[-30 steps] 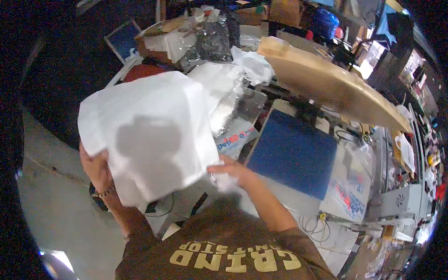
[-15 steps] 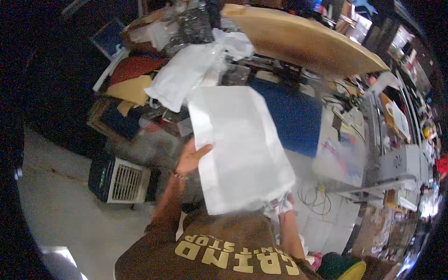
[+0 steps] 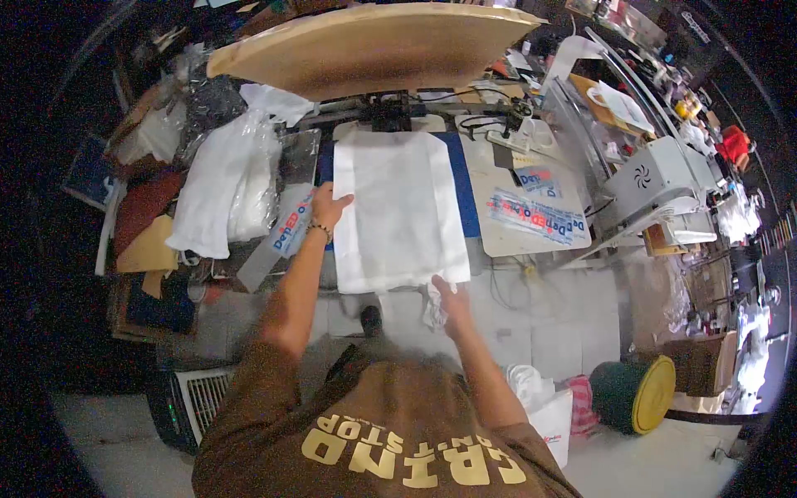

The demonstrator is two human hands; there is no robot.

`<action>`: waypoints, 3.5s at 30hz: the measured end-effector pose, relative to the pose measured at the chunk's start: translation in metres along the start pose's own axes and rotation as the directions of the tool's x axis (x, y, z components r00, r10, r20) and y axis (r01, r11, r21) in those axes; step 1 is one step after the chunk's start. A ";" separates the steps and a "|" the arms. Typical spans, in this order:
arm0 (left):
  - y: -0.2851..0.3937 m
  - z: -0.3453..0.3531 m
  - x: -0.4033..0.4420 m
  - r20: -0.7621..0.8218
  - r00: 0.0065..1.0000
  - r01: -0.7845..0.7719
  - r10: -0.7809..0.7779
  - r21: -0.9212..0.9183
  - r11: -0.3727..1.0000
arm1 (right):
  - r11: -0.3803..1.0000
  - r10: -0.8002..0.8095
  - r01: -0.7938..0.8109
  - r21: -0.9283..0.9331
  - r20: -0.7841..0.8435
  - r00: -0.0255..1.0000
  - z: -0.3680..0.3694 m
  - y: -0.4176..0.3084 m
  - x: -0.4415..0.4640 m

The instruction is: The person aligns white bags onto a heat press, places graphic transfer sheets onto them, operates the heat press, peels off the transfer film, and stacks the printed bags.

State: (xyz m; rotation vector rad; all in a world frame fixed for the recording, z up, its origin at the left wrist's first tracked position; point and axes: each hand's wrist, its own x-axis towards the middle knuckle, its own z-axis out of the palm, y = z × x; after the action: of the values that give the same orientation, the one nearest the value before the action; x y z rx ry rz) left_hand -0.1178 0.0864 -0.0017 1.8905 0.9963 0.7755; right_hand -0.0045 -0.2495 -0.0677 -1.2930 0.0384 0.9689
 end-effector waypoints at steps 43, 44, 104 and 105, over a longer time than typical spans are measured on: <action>-0.011 -0.032 -0.043 0.134 0.885 -0.465 0.445 0.286 0.838 | 0.285 -0.580 0.080 -0.955 -0.106 0.807 -0.073 -0.157 0.087; -0.006 -0.020 -0.047 0.140 0.877 -0.481 0.460 0.278 0.832 | 0.203 -0.581 0.082 -0.976 -0.052 0.813 -0.069 -0.161 0.109; -0.006 0.025 -0.012 0.148 0.906 -0.423 0.398 0.382 0.821 | -0.208 -0.411 0.532 -0.821 0.567 0.714 0.079 -0.110 0.077; -0.007 0.026 -0.012 0.145 0.907 -0.420 0.395 0.385 0.822 | -0.185 -0.411 0.530 -0.828 0.555 0.723 0.079 -0.111 0.076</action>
State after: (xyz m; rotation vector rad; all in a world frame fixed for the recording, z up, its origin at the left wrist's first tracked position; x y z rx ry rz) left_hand -0.1056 0.0682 -0.0210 2.5338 0.7598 0.7873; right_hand 0.0734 -0.1359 0.0055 -2.2855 -1.4616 0.1608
